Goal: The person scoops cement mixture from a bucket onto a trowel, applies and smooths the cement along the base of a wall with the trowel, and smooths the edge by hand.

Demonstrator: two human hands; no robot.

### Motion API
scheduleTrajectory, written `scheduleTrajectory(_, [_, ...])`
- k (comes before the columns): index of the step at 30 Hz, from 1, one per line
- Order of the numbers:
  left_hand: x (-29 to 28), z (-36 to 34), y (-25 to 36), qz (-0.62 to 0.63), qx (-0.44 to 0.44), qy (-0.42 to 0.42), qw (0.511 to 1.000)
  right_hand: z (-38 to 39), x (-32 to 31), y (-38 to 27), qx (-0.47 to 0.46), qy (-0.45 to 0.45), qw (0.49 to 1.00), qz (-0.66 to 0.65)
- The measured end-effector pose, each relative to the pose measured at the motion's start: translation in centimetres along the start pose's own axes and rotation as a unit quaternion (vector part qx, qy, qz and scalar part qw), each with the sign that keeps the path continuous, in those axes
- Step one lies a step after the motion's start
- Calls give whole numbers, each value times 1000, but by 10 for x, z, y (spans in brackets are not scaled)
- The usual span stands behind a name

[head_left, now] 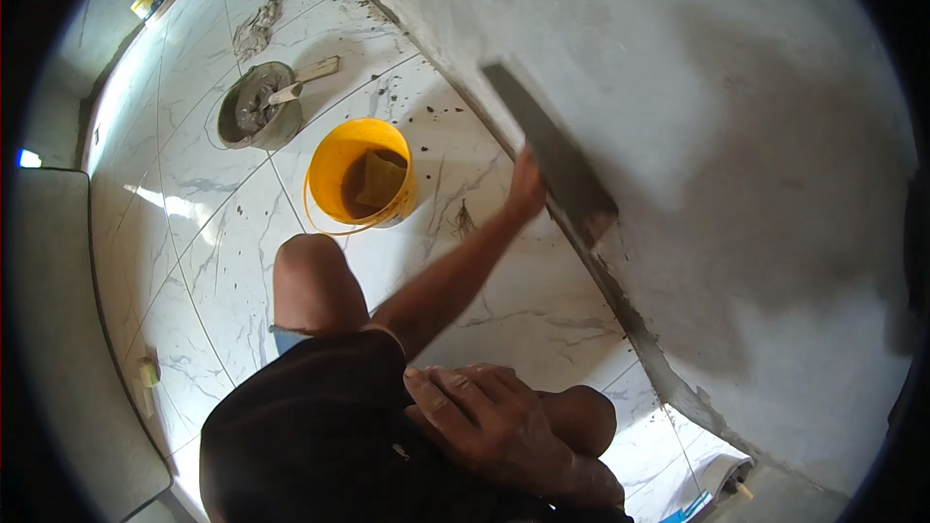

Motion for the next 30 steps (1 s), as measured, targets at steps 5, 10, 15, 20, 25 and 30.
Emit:
scheduleTrajectory(5, [-88,-131,133,-70,35,72,994,-15,34,13,17,-86,996,27])
scheduleTrajectory(10, [-217,-164,229,49,-16,70,996,-30,64,30,37,-124,991,41])
scheduleTrajectory(15, [-303,-129,293,162,28,5,986,-42,113,58,98,-187,976,48])
scheduleTrajectory(20, [-332,-115,306,63,32,66,995,-45,160,107,207,-283,934,63])
scheduleTrajectory(25, [-329,-98,326,131,53,36,989,-66,180,129,222,-235,942,88])
scheduleTrajectory(30, [-344,-81,341,140,64,99,983,-75,186,160,260,-175,944,105])
Point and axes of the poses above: each hand's wrist, its own z-axis away from the middle knuckle, its own x-axis out of the palm, y = z × x, the point moved 6 cm from there along -z, towards the middle knuckle, and after that the axes turned 11 degrees about -x, right-handed, at the moved point
